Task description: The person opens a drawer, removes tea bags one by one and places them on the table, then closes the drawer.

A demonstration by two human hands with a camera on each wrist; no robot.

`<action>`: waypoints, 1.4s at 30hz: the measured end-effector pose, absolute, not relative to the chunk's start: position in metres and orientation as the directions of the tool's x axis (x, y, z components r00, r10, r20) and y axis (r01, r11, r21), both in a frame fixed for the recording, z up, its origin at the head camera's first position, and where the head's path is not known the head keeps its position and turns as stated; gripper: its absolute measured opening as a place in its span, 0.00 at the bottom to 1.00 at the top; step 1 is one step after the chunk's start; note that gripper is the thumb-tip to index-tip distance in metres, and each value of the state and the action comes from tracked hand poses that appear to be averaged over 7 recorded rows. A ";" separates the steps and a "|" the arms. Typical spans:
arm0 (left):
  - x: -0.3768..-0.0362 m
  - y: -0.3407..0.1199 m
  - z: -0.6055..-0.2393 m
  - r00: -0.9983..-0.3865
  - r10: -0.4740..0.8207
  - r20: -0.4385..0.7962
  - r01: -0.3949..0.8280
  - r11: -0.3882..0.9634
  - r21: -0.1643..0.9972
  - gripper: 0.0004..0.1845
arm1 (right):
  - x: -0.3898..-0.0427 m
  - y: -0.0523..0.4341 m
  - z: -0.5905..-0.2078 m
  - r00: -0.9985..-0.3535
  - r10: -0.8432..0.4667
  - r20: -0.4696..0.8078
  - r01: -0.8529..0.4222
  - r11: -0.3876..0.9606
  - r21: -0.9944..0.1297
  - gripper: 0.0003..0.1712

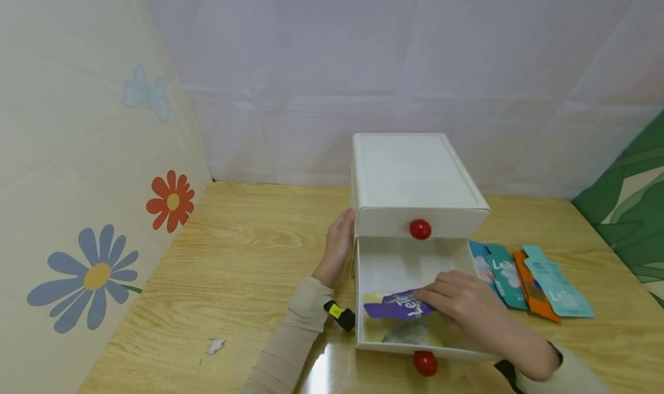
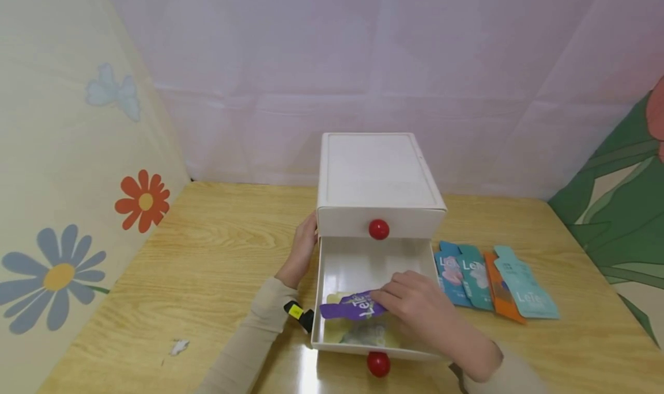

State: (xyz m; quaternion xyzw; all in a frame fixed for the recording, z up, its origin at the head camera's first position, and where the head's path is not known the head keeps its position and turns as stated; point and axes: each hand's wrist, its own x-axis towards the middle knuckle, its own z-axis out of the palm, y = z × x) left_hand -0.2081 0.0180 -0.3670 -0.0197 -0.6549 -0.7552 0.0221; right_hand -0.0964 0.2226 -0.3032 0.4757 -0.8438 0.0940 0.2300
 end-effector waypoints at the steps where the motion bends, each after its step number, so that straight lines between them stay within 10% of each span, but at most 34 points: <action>1: -0.207 0.018 -0.365 -0.998 -0.007 0.057 0.057 -0.138 0.989 0.26 | -0.095 0.223 -0.302 -0.436 -0.755 0.490 -0.847 0.529 0.061 0.22; 15: -0.221 0.022 -0.386 -0.998 -0.017 0.057 0.059 -0.134 0.989 0.28 | -0.082 0.249 -0.289 -0.357 -0.604 0.713 -0.794 0.598 0.110 0.28; 42: -0.216 0.019 -0.380 -0.999 -0.011 0.048 0.049 -0.143 0.989 0.27 | -0.068 0.298 -0.299 -0.496 -0.444 0.746 -0.665 0.747 0.002 0.30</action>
